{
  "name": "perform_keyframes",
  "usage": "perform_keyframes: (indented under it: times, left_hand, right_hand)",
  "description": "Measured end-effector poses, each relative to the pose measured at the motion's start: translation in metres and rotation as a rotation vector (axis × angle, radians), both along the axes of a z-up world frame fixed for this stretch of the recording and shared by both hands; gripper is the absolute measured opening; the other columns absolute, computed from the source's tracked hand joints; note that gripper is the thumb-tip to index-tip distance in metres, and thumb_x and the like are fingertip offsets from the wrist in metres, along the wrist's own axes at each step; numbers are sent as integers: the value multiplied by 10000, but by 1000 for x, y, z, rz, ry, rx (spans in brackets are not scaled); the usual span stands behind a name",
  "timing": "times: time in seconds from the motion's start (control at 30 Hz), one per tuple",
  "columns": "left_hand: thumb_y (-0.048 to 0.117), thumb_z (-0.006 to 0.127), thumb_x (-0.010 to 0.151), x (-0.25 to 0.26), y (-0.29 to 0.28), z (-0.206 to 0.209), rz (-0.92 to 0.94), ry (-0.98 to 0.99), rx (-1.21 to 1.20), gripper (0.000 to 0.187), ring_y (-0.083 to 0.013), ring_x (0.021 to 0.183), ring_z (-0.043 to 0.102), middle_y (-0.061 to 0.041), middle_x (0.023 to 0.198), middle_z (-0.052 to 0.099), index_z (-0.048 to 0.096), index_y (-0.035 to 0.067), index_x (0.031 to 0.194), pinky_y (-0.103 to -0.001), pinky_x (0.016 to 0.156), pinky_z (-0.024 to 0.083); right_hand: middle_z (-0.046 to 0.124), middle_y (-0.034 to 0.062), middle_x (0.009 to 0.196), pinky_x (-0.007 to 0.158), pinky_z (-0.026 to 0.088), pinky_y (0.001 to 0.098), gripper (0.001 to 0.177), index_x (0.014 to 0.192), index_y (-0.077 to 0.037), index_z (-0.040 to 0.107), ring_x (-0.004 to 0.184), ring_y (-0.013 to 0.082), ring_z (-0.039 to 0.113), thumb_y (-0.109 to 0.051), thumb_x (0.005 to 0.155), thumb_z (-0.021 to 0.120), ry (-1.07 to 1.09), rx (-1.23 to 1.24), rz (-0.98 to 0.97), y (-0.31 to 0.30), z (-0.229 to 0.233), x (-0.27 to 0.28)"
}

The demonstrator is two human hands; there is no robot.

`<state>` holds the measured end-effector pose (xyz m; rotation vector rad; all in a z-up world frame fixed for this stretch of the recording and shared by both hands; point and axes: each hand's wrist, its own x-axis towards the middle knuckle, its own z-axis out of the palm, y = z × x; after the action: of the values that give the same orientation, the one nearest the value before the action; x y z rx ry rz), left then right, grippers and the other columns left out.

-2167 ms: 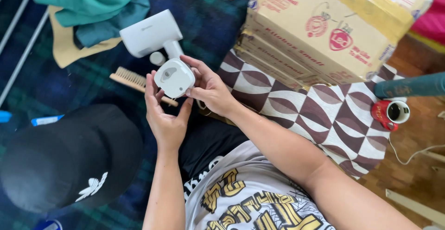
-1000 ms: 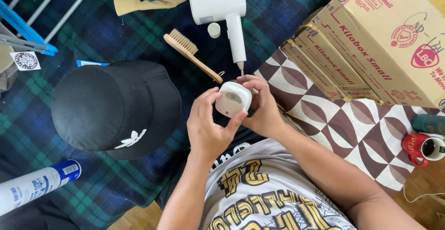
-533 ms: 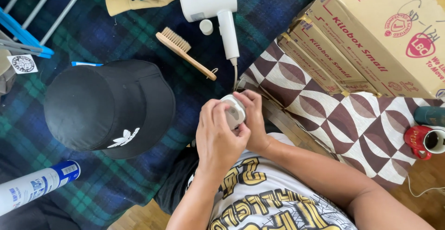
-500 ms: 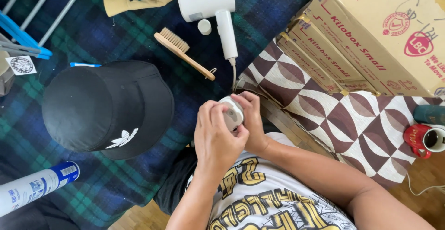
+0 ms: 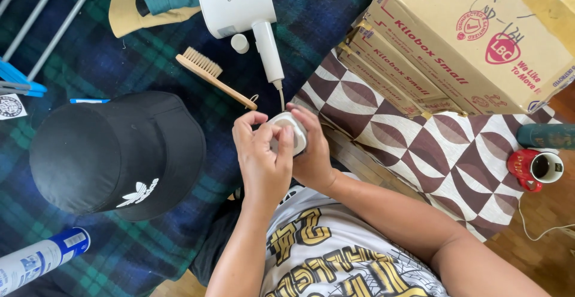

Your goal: Using a handheld steamer and a lint remover to clean and restore the shape of a black bucket hat.

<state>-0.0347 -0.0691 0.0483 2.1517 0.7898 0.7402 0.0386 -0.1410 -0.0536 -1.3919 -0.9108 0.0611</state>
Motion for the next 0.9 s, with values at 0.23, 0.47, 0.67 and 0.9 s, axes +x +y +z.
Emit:
perform_keyframes:
  times: [0.23, 0.47, 0.67, 0.9]
  left_hand:
    - [159, 759, 863, 35, -9, 2, 54, -186, -65, 259, -326, 1117, 610, -124, 1249, 511, 528, 102, 762, -461, 951, 526]
    - [208, 728, 978, 50, -12, -8, -37, -182, 462, 157, -351, 1079, 715, -191, 1263, 638, 760, 69, 1043, -378, 824, 639]
    - [265, 626, 1013, 71, -7, -3, -72, -96, 222, 178, -351, 1079, 662, -132, 1218, 590, 659, 90, 1003, -427, 836, 622]
    - [228, 775, 880, 108, 8, -16, -17, -157, -224, 242, -266, 1111, 638, -77, 1237, 553, 642, 85, 737, -403, 951, 544]
  right_hand:
    - [466, 223, 1497, 1106, 458, 400, 761, 1503, 22, 394, 1376, 375, 513, -63, 889, 835, -109, 1, -136, -4, 7, 28]
    - [461, 223, 1494, 1111, 465, 400, 614, 1524, 15, 371, 1383, 365, 501, -59, 1006, 691, -95, -34, -225, -6, 11, 43]
    - [421, 246, 1500, 1157, 403, 441, 679, 1548, 13, 324, 1415, 408, 436, -18, 989, 708, -87, -59, -199, -6, 4, 58]
    - [366, 208, 1552, 1244, 250, 481, 943, 1609, -12, 256, 1503, 406, 299, -29, 881, 854, -131, -75, -228, -1, -5, 79]
